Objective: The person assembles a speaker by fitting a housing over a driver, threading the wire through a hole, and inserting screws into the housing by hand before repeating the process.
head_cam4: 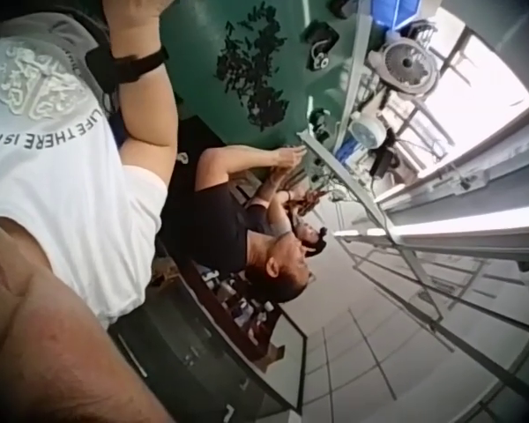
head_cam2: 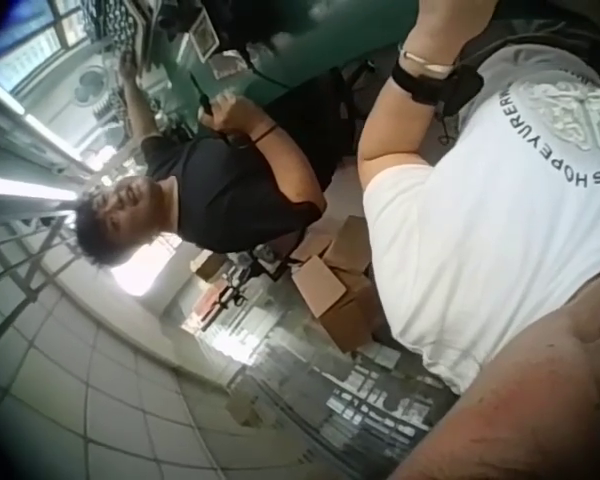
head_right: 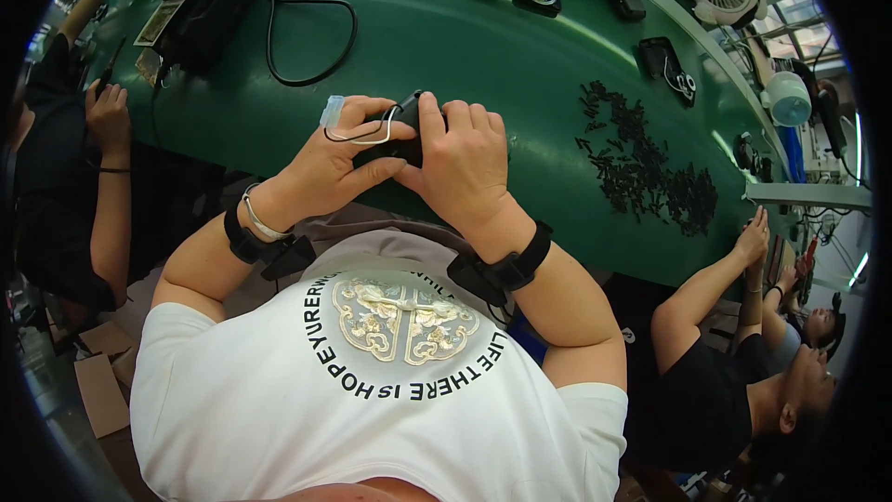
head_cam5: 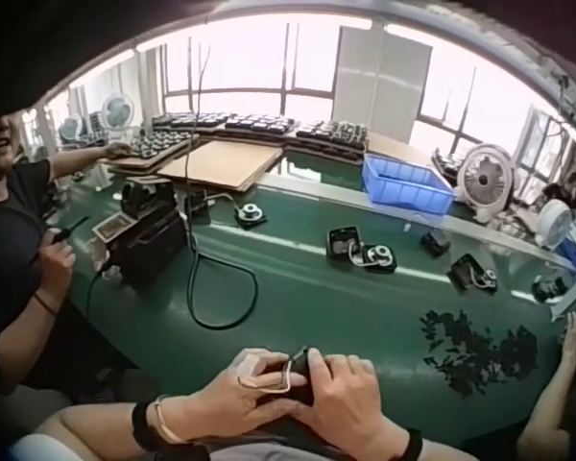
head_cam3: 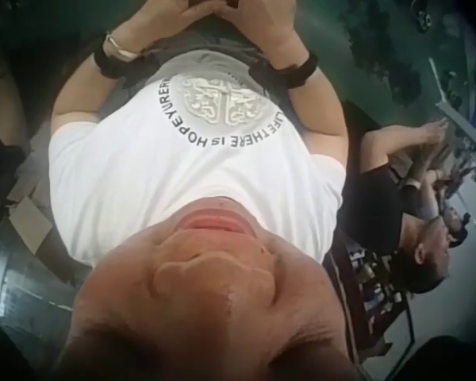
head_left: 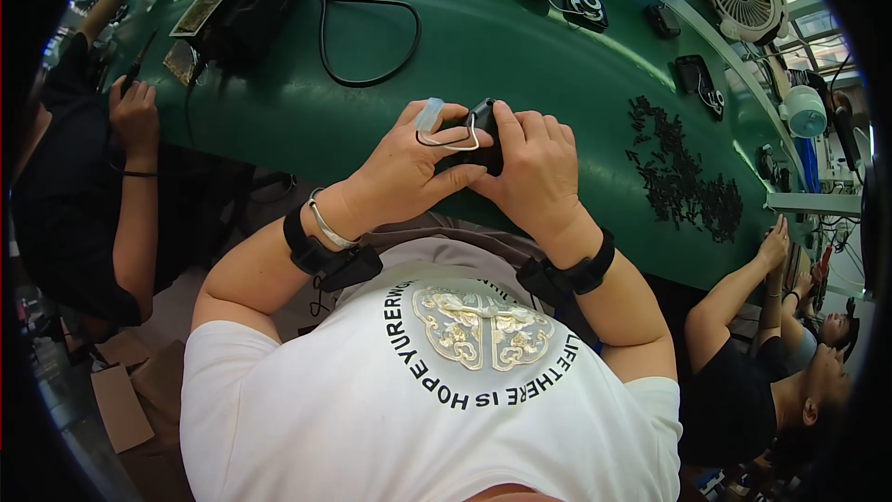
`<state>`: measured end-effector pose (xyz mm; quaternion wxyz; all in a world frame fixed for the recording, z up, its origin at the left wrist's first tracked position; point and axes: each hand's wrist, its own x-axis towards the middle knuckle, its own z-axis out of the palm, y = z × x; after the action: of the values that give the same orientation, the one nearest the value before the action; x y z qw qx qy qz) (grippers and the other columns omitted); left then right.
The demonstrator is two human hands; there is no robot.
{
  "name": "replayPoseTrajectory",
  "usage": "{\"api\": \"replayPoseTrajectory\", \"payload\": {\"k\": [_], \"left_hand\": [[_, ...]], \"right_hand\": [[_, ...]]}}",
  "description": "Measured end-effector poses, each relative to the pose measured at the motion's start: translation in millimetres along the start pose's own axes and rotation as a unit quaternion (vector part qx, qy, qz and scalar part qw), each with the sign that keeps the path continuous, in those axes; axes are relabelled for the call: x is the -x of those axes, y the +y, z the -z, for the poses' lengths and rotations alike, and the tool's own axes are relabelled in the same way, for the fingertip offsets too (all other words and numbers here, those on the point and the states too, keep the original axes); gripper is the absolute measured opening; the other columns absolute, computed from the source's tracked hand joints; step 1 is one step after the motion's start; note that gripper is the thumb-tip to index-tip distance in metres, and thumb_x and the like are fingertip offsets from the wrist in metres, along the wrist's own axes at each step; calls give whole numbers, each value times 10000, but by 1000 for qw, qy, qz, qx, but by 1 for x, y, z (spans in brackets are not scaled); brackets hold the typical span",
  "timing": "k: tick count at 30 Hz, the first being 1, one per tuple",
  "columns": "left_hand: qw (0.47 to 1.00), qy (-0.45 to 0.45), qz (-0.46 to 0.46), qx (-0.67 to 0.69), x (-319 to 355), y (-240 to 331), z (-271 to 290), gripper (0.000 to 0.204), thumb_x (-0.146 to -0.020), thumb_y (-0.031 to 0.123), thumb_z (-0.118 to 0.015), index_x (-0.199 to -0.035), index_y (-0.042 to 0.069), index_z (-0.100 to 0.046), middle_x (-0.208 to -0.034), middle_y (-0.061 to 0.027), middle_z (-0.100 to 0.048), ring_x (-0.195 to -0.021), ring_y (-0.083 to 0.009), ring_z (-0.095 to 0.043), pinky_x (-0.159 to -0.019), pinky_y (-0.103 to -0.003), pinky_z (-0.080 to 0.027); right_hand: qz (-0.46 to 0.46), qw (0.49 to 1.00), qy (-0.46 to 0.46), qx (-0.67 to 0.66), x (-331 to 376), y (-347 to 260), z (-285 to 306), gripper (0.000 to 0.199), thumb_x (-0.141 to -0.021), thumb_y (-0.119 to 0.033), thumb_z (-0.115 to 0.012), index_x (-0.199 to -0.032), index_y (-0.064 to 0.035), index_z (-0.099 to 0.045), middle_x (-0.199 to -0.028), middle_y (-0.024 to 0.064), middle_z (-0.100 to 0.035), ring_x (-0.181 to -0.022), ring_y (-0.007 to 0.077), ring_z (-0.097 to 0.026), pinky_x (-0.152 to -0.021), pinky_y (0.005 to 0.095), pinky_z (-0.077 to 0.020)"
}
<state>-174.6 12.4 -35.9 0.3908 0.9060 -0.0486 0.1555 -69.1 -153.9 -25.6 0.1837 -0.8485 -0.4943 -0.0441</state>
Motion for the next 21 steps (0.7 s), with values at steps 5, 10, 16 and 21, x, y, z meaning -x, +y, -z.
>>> {"api": "replayPoseTrajectory", "payload": {"k": [5,10,16,21], "left_hand": [[993,27,-29,-107,7,-2,-4,461,-770,215,-792,-1220,178,-700,-1210,-165,-604,-1137,-339,-558,-959,-416,-460],[988,27,-53,-145,12,7,1,483,-724,207,-813,-1193,153,-709,-1230,-172,-597,-1134,-339,-561,-966,-426,-455],[988,49,-38,-143,13,7,-10,520,-648,191,-831,-1153,172,-705,-1215,-170,-587,-1118,-349,-566,-968,-454,-442],[992,42,-33,-111,9,6,-11,536,-636,140,-819,-1159,158,-704,-1210,-181,-582,-1119,-366,-561,-963,-460,-449]], "right_hand": [[-41,995,-90,2,3,-15,9,797,-646,-384,-850,-1308,-46,-562,-1062,128,-625,-967,322,-601,-823,415,-480],[51,985,-103,-125,-4,17,29,816,-622,-278,-874,-1327,-44,-534,-1132,137,-616,-1057,342,-587,-910,430,-465],[181,966,-97,-156,-20,40,10,848,-604,-202,-881,-1351,-48,-510,-1228,159,-585,-1168,355,-539,-1021,450,-400],[157,965,-123,-171,-16,37,6,800,-641,-172,-859,-1349,-55,-506,-1278,171,-562,-1195,358,-517,-1058,473,-362]]}}
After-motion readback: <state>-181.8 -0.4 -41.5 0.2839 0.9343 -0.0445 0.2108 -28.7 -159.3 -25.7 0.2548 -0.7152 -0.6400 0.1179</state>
